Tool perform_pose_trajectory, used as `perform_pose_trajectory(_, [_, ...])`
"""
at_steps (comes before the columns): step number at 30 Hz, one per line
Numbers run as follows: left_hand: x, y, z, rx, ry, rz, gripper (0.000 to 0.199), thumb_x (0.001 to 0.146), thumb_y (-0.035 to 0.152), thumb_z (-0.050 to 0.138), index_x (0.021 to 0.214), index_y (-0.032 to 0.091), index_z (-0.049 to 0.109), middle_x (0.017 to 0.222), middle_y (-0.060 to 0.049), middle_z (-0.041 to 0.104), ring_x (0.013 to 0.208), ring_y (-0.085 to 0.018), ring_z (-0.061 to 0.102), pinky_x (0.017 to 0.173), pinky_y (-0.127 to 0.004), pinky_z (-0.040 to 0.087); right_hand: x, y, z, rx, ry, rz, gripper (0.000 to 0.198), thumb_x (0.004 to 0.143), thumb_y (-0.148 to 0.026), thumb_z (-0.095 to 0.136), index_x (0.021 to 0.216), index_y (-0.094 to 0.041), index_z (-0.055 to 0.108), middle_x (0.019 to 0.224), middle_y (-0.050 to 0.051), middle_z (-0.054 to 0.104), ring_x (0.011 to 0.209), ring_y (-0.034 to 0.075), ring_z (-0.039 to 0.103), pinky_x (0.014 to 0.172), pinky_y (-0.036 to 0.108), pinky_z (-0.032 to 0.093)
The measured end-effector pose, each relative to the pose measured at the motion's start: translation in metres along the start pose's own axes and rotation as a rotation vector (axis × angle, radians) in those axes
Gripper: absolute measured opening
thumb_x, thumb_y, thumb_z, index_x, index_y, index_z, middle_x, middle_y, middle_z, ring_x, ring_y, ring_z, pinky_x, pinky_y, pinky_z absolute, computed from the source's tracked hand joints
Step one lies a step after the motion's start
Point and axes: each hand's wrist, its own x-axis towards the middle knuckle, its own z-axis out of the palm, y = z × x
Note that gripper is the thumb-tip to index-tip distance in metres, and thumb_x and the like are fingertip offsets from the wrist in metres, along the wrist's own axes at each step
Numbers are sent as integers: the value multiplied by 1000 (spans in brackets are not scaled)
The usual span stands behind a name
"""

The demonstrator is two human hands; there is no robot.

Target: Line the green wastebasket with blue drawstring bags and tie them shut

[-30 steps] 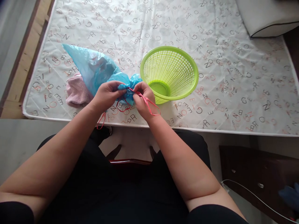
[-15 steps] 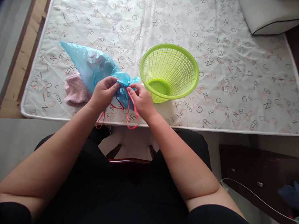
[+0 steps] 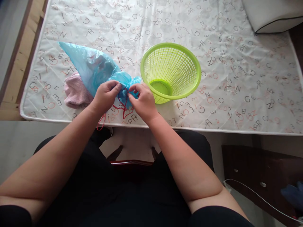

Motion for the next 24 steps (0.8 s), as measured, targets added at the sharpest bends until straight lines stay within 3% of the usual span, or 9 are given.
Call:
perform_pose_trajectory(4, [-1,0,1,22,-3,28,39,99,52,82,77,22,69,70,0,61,72,-17,58,70,-30,50,-2,-8,-3,-17,41,-66,15,108,-33,64,97,-25,67,96,3,69,87,19,60,91,40,53])
perform_pose_trajectory(9, [-3,2,2,31,-13,51,39,96,56,83,80,22,72,73,-1,64,74,-17,59,72,-30,51,-1,-5,-3,-49,-31,-90,9,106,-27,65,98,-24,68,100,4,71,94,20,64,96,41,53])
perform_pose_trajectory(16, [-2,4,3,-57,-34,-10,36,94,51,88,79,22,71,72,-1,62,74,-17,60,69,-31,49,1,1,-2,-53,-69,-87,6,102,-25,70,96,-24,67,100,4,70,93,20,62,96,39,54])
perform_pose_trajectory(24, [-4,3,5,-170,-59,-89,44,96,56,86,74,22,66,66,0,57,69,-17,61,64,-30,51,2,-4,1,-56,-99,-110,20,93,-12,68,85,-25,55,92,1,63,86,17,57,91,36,51])
